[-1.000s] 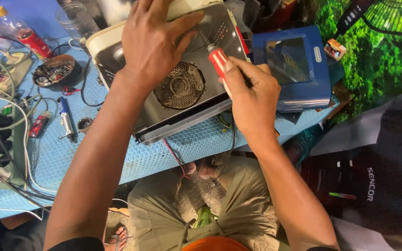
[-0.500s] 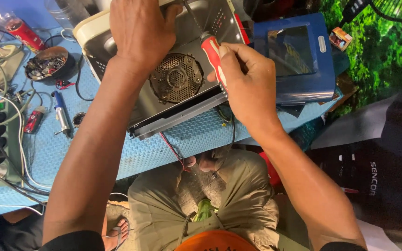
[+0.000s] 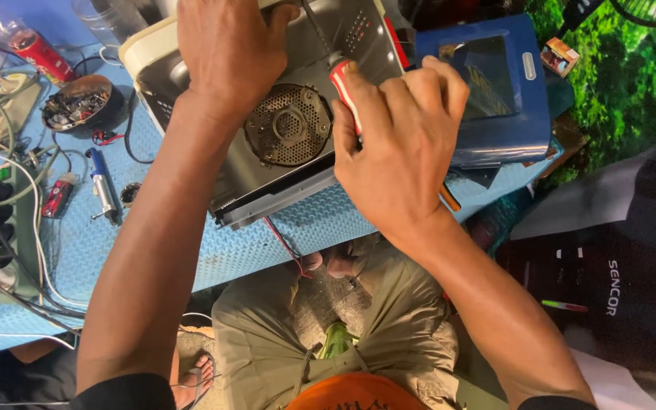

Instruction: Disassembling a small kitchen appliance by removing screws and prying off the outer metal casing to access internal components.

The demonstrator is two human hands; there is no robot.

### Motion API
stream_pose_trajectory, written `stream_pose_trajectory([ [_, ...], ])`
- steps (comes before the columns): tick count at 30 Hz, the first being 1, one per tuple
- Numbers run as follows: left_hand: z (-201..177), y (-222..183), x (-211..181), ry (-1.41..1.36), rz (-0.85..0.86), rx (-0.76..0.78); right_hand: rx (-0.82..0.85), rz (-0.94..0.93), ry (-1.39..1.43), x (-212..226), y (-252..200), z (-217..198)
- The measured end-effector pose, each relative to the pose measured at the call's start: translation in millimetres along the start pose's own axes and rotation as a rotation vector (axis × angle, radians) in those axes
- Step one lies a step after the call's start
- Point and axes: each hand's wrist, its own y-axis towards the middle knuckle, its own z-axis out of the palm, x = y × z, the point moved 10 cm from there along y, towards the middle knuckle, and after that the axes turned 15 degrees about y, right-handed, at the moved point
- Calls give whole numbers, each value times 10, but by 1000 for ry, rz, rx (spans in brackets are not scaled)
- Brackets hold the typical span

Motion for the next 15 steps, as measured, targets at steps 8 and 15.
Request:
stream_pose_trajectory([
  [8,-455,65,-123,-149,193,224,15,188,100,-247,-247,-160],
  [15,-1047,-177,347,-339,148,326,-58,259,175,-249,-486,-287],
])
